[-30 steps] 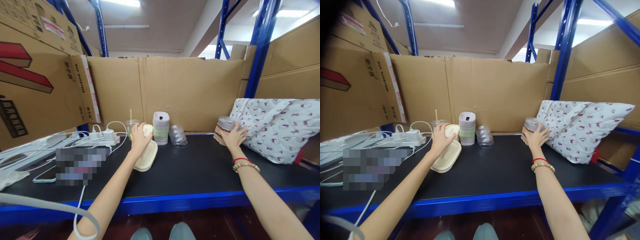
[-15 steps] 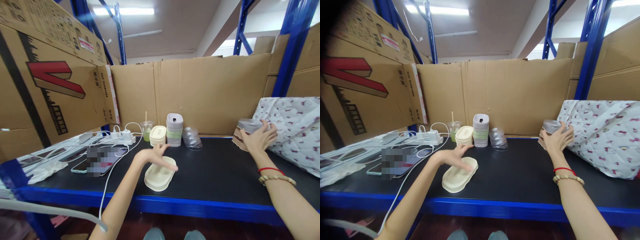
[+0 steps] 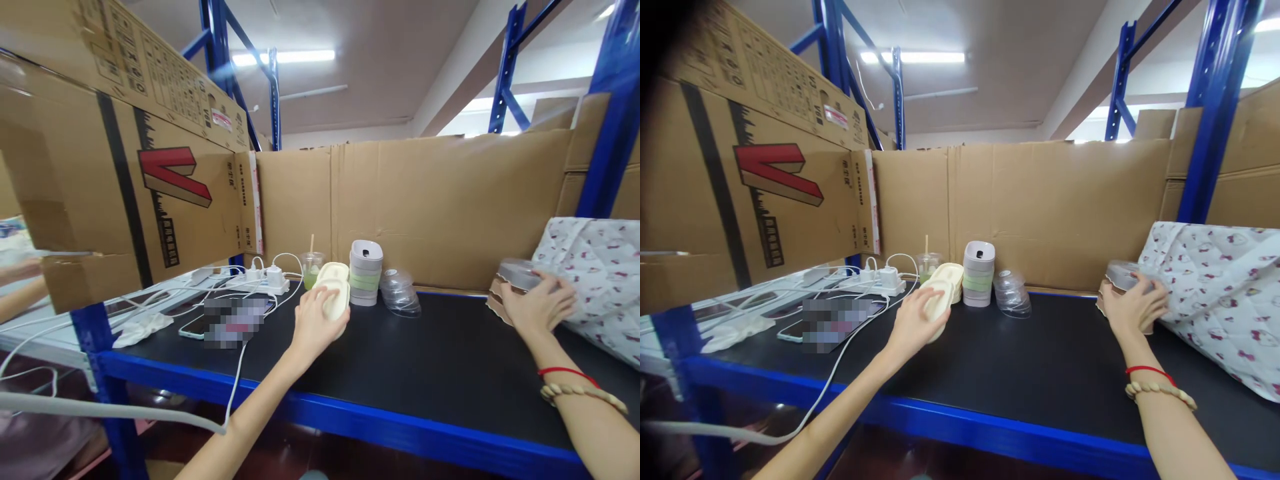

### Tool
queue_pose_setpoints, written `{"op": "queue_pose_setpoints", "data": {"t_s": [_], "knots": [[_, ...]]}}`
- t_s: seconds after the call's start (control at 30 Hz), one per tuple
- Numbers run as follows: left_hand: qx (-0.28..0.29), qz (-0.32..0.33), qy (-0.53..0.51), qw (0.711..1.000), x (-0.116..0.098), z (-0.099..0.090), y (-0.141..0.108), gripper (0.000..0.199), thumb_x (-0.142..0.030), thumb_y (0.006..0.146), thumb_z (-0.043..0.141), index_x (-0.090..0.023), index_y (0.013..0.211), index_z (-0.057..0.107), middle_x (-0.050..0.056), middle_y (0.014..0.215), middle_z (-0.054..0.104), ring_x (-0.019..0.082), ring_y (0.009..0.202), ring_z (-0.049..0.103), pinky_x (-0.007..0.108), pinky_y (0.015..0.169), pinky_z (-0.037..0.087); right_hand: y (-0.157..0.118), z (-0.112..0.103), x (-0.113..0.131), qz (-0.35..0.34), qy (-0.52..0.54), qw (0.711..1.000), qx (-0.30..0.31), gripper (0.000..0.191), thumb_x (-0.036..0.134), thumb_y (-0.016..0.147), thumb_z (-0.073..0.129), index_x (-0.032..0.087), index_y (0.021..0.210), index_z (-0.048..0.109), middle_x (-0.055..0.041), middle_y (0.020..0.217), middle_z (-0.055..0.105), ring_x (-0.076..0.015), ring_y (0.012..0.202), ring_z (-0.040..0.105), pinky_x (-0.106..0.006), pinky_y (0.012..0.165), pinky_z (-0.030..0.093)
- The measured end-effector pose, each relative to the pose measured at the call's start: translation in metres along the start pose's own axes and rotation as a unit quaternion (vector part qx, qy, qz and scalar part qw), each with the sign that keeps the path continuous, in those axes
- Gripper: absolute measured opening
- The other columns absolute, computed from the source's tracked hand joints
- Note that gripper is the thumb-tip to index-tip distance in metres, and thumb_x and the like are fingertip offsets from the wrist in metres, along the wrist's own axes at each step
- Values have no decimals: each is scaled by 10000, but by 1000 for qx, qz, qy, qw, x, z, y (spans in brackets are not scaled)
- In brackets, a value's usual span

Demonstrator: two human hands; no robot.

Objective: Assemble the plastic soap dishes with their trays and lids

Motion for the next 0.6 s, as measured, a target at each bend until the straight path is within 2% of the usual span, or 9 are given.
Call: {"op": "queue_pose_setpoints", "data": {"t_s": [0.1, 0.17, 0.27, 0.37, 0.5, 0.6], "knots": [[-102, -16, -49, 993, -17, -4, 36, 327, -320, 740, 592, -232, 1049, 655, 87, 1194, 597, 281, 1163, 499, 424, 974, 396, -1, 0, -4, 16, 7, 1000, -4, 476, 326, 587, 536, 229, 1052, 511, -180, 1189, 403, -428, 1149, 392, -593, 921, 314], [-153, 0, -46, 987, -29, -4, 55, 327, -336, 746, 587, -233, 1050, 649, 88, 1235, 572, 301, 1213, 455, 448, 1003, 361, -1, 0, -5, 10, 21, 1000, -9, 458, 342, 592, 527, 236, 1038, 517, -170, 1185, 419, -429, 1141, 398, -590, 917, 319], [-185, 12, -6, 983, -32, 7, 76, 365, -350, 756, 582, -207, 1089, 631, 112, 1317, 510, 335, 1341, 288, 465, 1031, 317, 0, 0, -8, 6, 25, 1000, -18, 446, 345, 585, 528, 217, 1013, 521, -179, 1171, 442, -433, 1123, 405, -583, 901, 329], [-164, -12, 34, 986, -13, 24, 89, 352, -352, 794, 538, -183, 1088, 633, 137, 1310, 511, 347, 1333, 303, 472, 1025, 317, 3, 2, -9, -6, 22, 999, -24, 419, 345, 592, 523, 208, 987, 522, -179, 1142, 461, -434, 1109, 411, -582, 883, 338], [-27, 26, 102, 994, 5, 53, 98, 285, -360, 830, 487, -182, 922, 690, 130, 1192, 596, 297, 1188, 485, 425, 956, 396, 5, 5, -9, -9, 11, 1000, 1, 399, 323, 605, 514, 195, 983, 518, -177, 1129, 465, -431, 1110, 412, -588, 893, 333], [20, 60, 161, 985, 9, 63, 98, 328, -393, 846, 448, -192, 860, 707, 121, 1068, 654, 296, 1168, 498, 434, 949, 399, 4, 4, -8, 2, -6, 1000, 22, 422, 300, 614, 516, 188, 1021, 512, -173, 1169, 451, -421, 1138, 397, -596, 919, 316]]}}
Point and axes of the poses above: each hand's wrist, its own y-axis towards the middle knuckle, its own z-axis out of the palm, x = y × z, the point moved 6 cm from there along y, towards the middle knuckle
